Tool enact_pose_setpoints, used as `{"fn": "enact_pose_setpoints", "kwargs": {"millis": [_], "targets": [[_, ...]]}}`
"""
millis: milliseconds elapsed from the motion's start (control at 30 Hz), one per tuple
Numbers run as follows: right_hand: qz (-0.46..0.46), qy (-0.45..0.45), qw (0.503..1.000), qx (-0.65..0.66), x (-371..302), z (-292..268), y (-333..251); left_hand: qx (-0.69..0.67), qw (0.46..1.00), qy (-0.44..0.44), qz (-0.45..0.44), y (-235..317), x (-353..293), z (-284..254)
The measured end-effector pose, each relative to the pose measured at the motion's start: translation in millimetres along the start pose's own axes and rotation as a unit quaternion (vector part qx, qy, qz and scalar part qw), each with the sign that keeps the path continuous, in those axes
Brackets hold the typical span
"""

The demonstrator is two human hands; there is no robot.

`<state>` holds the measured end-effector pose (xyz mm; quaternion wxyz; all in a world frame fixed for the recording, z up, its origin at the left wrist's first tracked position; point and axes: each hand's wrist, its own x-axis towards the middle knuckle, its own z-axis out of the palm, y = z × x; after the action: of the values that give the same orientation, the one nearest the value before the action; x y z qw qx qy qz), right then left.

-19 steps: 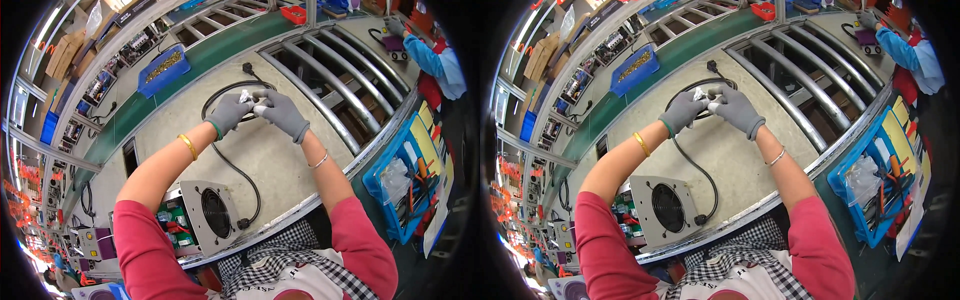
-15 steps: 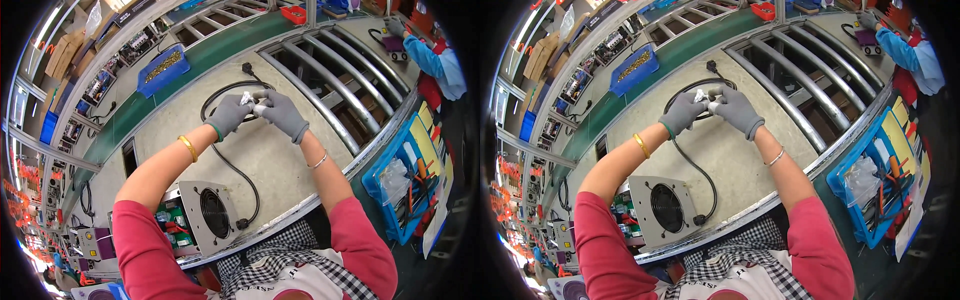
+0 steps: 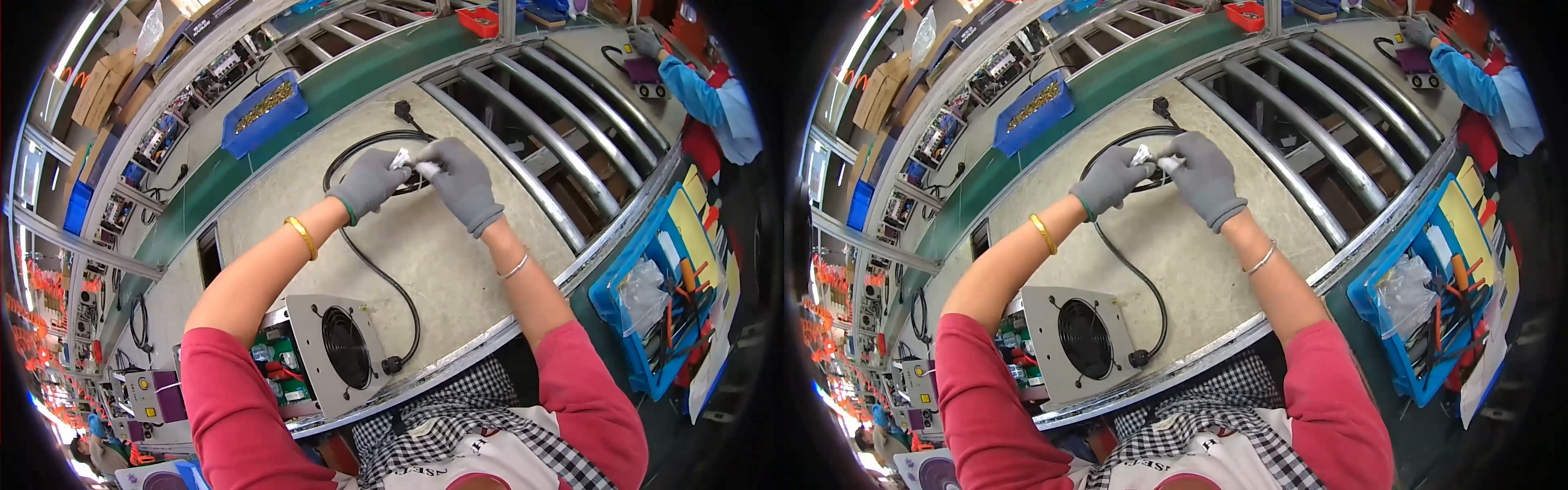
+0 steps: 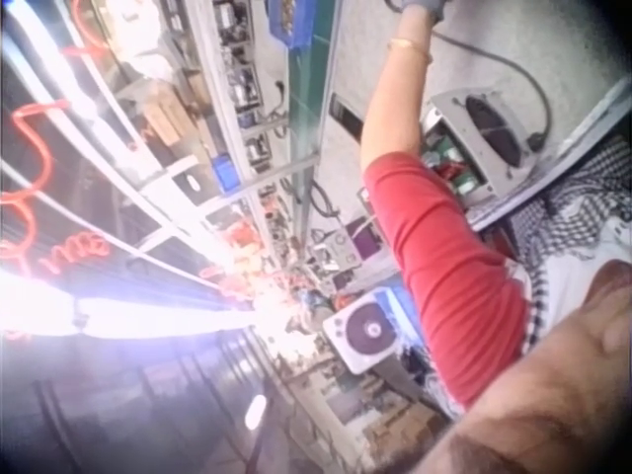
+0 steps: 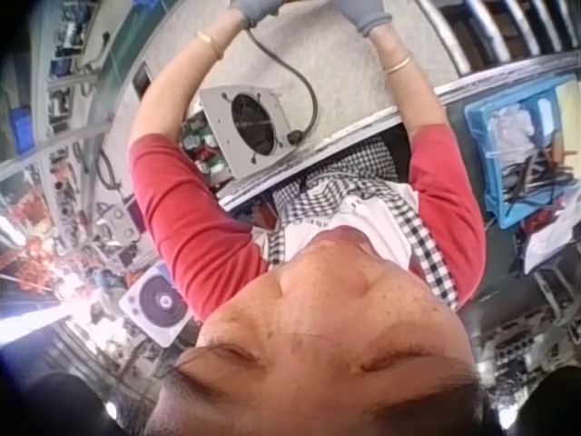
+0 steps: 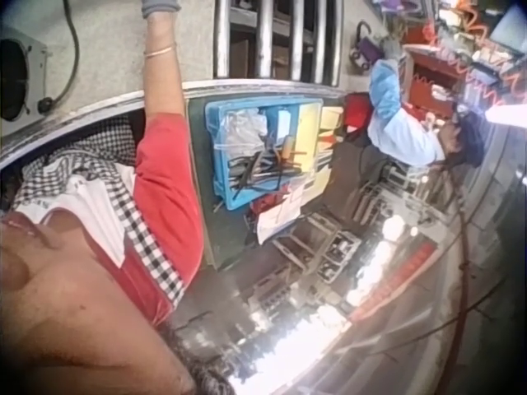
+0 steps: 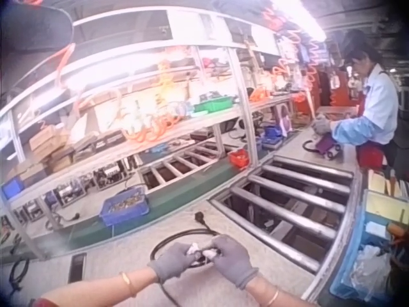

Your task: Assembling and wiring internal components of an electronic power module inside a chassis.

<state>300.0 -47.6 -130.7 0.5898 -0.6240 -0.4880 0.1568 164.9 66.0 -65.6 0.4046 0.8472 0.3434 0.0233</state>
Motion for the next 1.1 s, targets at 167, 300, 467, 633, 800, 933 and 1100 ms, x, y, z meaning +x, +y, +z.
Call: {"fn": "enact_pose_setpoints", "kwargs": {"millis": [167, 300, 467, 633, 800, 933, 1100], "targets": [[-0.077, 0.025, 0.986, 0.144, -4, 6, -8, -0.054, 0.999, 0.001, 0.006, 2, 7, -31], [-0.051, 0.038, 0.964, 0.258, 7, 15, 2, 0.022, 0.99, -0.112, 0.088, -7, -1, -46], [0.058, 0.013, 0.98, 0.191, 5, -3, -5, 0.136, 0.986, -0.055, 0.075, 1, 9, -50], [0.089, -0.113, 0.966, 0.216, -9, 17, -15, 0.237, 0.969, 0.015, 0.074, -7, 3, -63], [0.008, -0.19, 0.98, -0.063, -13, 46, 49, 0.289, 0.957, -0.042, 0.007, -15, 7, -76], [-0.036, -0.143, 0.976, -0.161, -5, 59, 73, 0.282, 0.935, 0.128, 0.173, 17, 9, -121], [-0.043, -0.14, 0.975, -0.168, 5, 54, 84, 0.37, 0.873, 0.213, 0.235, 49, -43, -139]]}}
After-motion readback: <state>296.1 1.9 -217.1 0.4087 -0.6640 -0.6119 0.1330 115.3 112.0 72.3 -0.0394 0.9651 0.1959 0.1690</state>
